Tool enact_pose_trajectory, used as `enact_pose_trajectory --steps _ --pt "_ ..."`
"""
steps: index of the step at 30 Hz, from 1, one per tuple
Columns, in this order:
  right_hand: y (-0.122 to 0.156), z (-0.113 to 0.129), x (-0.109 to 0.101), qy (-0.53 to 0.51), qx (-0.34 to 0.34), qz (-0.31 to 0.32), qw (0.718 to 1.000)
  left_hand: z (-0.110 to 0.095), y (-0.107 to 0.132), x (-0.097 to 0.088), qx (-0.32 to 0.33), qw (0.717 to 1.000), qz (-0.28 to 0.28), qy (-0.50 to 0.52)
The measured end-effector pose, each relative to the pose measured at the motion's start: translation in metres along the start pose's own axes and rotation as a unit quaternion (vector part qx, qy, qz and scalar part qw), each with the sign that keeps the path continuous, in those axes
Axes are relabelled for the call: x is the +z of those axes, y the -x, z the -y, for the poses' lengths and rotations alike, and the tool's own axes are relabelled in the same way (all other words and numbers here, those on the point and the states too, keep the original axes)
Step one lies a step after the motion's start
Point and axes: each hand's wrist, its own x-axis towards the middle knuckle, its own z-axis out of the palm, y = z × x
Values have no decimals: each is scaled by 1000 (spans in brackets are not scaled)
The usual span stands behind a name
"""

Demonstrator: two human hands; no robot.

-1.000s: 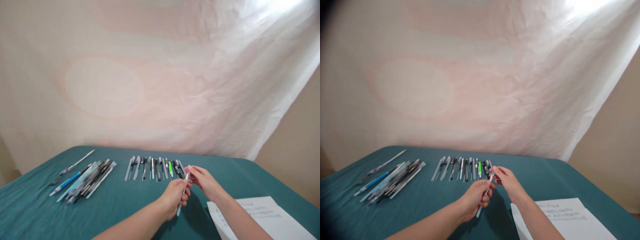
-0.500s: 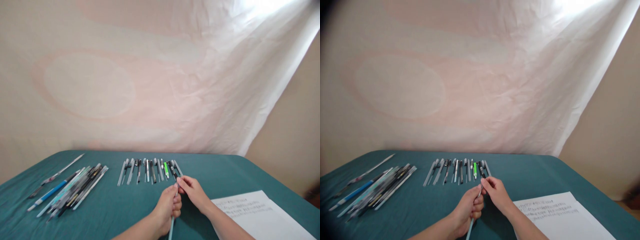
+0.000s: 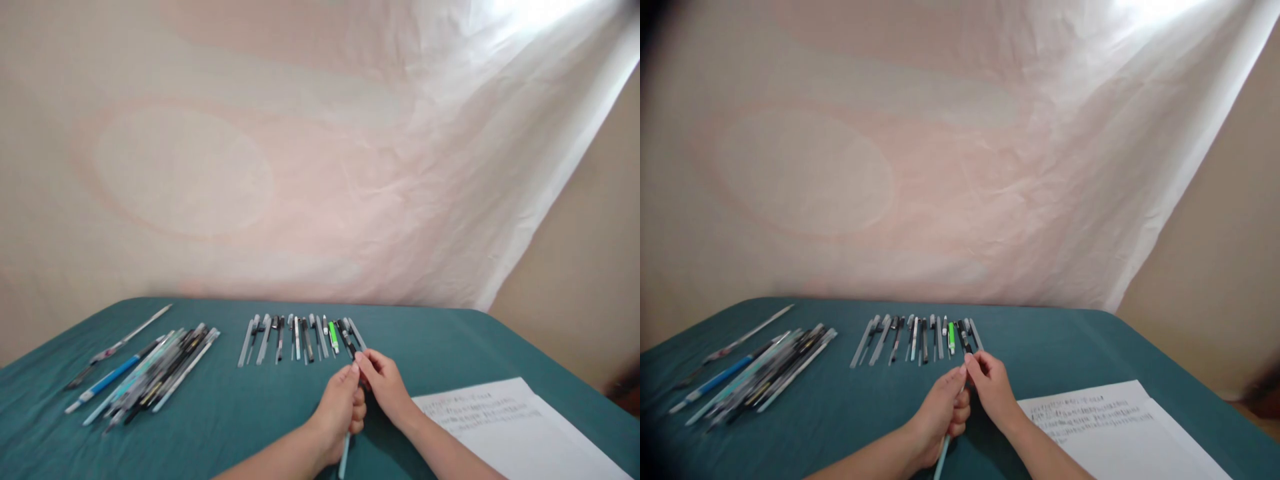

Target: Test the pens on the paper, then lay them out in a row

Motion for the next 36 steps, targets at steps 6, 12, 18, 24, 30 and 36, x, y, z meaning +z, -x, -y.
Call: enact_pose_trajectory --steps 6,12,18,24,30,36 --pt "0 5 1 -22 9 -28 999 0 0 0 9 1000 9 5" --pt "-12 7 -14 -30 32 -58 997 -2 -2 -3 5 999 39 21" --pt "-56 -9 -39 82 53 -1 995 -1 -2 -6 -4 999 48 18" --pt "-117 -42 -45 172 70 -43 982 -2 -3 -9 -16 998 66 19" --pt "-138 -66 -41 262 70 -62 961 -2 -4 -9 -23 997 68 22" --pt "-141 -71 -40 337 65 -73 936 -2 -5 -10 -28 996 68 40"
